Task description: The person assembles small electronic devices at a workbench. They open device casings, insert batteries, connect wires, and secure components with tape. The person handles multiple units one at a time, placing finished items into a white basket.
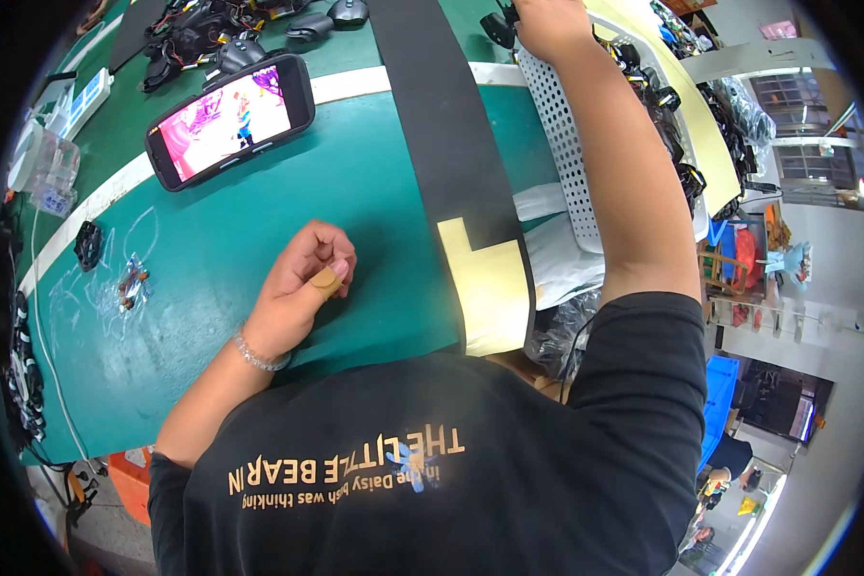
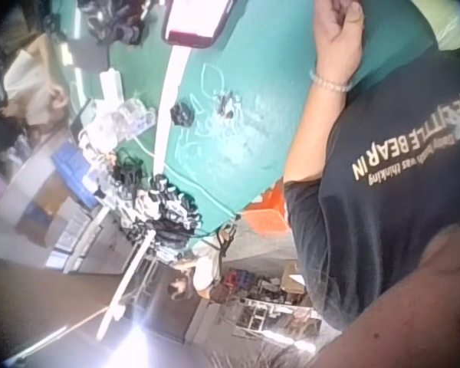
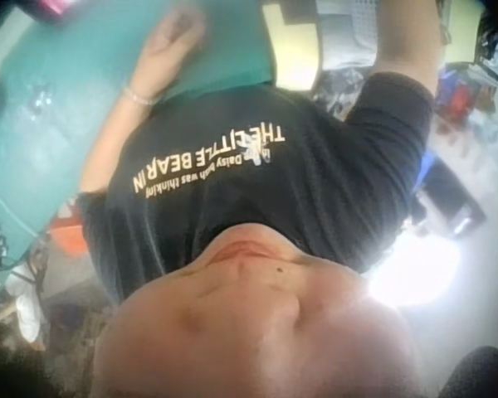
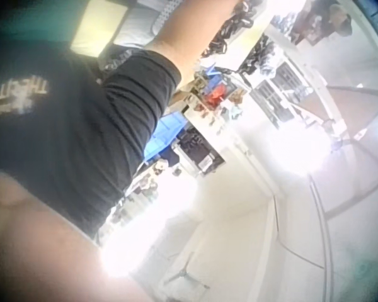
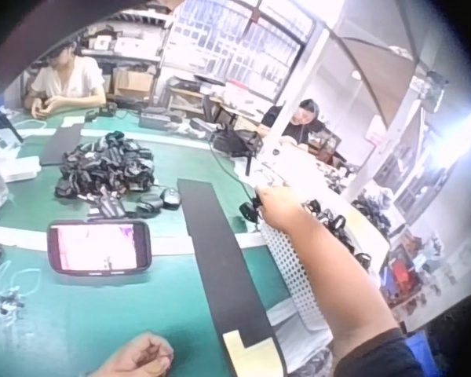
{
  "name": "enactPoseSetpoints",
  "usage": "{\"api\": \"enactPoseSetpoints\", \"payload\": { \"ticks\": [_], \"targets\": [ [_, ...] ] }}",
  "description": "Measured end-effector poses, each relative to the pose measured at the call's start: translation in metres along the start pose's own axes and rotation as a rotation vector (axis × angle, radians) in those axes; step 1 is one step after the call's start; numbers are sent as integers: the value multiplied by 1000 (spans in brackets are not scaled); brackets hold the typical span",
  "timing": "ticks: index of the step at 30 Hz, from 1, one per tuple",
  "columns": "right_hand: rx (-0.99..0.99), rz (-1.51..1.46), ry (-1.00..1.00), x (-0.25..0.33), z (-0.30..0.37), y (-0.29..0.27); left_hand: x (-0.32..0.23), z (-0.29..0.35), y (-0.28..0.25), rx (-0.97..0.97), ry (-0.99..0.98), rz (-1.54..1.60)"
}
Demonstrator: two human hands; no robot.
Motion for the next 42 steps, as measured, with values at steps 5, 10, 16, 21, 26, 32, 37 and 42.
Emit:
{"api": "enactPoseSetpoints", "payload": {
  "ticks": [5, 10, 16, 21, 26, 32, 37, 42],
  "targets": [
    [-52, 38, -16, -6, 0, 3, 2, 1, -1, 8, -26, -26],
    [-16, -118, -53, -2, 8, 2, -2, 2, -1, -46, -13, -21],
    [-373, 32, -67, 17, 53, -48, -3, 2, 2, -47, 12, -62],
    [37, -111, 295, -64, 61, 18, -22, -20, 30, 2, 116, -450],
    [40, -398, 273, -66, 68, 17, -71, -135, 55, -224, 481, -1026],
    [-10, -486, 277, -73, 82, 17, -70, -262, 36, -505, 421, -1439],
    [16, -607, 333, -67, 89, 11, -65, -307, 45, -372, 314, -1598],
    [-144, -607, 62, -58, 79, 13, -70, -324, 46, -395, 286, -1709]
  ]
}}
Point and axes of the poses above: each hand's wrist, its own z-axis away from the middle knuckle, its own y-axis out of the palm, x = y × z, the point moved 8 cm from there along -z, towards the middle knuckle, and after that the axes turned 8 degrees about -y, right-handed, at the moved point
